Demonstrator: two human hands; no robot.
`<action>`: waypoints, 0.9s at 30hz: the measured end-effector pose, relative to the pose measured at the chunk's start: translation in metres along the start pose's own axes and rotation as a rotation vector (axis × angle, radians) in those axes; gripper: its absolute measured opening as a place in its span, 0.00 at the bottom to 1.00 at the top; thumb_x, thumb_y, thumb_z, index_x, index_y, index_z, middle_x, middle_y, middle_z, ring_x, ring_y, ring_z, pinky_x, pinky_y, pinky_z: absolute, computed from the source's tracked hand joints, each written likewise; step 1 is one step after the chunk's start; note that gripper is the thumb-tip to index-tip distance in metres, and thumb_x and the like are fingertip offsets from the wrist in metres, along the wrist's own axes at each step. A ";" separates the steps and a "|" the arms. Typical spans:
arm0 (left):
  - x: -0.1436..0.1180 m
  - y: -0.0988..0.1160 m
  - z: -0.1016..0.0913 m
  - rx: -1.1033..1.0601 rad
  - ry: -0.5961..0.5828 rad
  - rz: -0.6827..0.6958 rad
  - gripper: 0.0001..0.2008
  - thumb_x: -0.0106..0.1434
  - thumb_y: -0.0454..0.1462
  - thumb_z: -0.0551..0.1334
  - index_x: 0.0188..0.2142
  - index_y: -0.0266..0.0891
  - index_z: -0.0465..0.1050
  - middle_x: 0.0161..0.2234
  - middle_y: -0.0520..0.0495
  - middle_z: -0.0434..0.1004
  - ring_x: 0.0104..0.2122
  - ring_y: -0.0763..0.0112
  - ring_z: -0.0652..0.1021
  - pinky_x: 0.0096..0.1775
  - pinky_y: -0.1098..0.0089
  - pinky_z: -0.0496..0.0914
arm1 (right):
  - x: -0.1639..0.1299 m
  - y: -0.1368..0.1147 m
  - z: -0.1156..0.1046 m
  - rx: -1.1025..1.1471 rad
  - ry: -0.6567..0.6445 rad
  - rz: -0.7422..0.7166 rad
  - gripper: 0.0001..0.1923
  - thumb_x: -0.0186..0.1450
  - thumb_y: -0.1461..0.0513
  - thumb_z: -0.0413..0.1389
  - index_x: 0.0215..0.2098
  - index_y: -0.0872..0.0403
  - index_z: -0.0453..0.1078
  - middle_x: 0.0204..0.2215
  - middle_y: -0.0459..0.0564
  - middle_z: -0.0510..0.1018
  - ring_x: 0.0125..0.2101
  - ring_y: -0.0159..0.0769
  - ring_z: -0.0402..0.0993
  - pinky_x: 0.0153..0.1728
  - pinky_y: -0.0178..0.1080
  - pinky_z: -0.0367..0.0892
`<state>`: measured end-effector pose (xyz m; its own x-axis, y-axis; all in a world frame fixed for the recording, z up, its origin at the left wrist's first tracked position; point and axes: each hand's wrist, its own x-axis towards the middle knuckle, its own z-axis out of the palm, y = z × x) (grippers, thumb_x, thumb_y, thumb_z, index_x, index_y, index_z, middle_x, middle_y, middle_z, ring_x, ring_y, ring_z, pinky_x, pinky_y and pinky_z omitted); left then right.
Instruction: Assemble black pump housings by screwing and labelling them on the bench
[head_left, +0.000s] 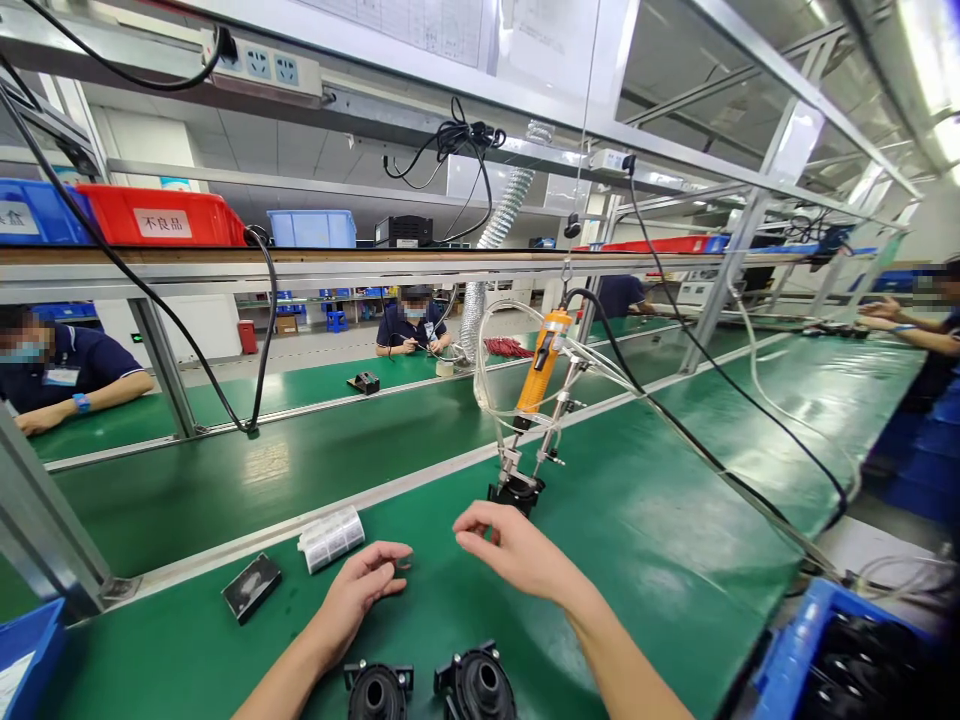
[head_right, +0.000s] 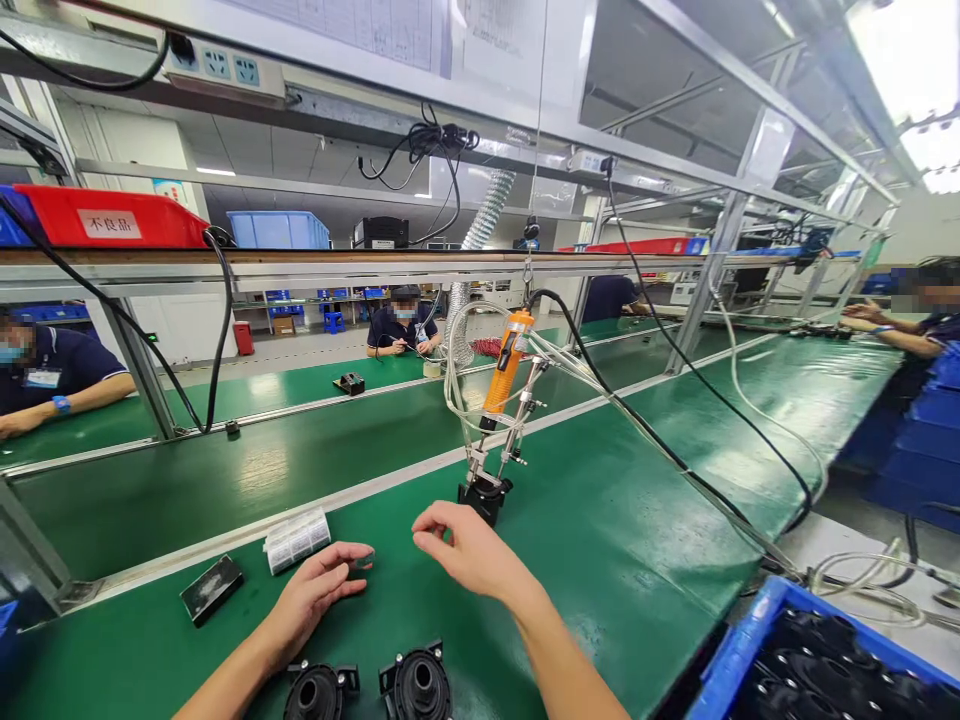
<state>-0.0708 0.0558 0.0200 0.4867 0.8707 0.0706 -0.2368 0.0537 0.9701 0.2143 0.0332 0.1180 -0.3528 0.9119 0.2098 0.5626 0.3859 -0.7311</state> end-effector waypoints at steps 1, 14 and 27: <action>0.000 0.000 0.000 -0.003 -0.001 -0.005 0.22 0.65 0.52 0.69 0.53 0.43 0.82 0.57 0.39 0.77 0.61 0.45 0.71 0.60 0.52 0.69 | 0.007 0.000 0.010 -0.002 0.044 -0.017 0.10 0.70 0.59 0.58 0.39 0.53 0.81 0.37 0.50 0.82 0.36 0.39 0.75 0.36 0.38 0.66; 0.000 -0.003 -0.001 -0.014 -0.024 -0.009 0.27 0.63 0.55 0.71 0.57 0.47 0.80 0.56 0.40 0.78 0.60 0.47 0.72 0.59 0.53 0.69 | 0.019 -0.001 0.070 0.021 0.034 -0.156 0.07 0.69 0.59 0.59 0.34 0.53 0.73 0.30 0.44 0.75 0.30 0.33 0.68 0.31 0.34 0.61; 0.002 -0.012 -0.001 -0.191 0.150 -0.015 0.42 0.59 0.54 0.75 0.69 0.49 0.66 0.51 0.39 0.81 0.47 0.56 0.80 0.52 0.55 0.73 | 0.014 0.101 -0.060 0.118 1.018 0.302 0.40 0.65 0.46 0.57 0.65 0.57 0.46 0.49 0.62 0.76 0.48 0.51 0.74 0.52 0.50 0.70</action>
<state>-0.0674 0.0577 0.0085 0.3648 0.9311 0.0079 -0.3924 0.1460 0.9081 0.3110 0.0939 0.0860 0.6102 0.6765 0.4124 0.4268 0.1579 -0.8904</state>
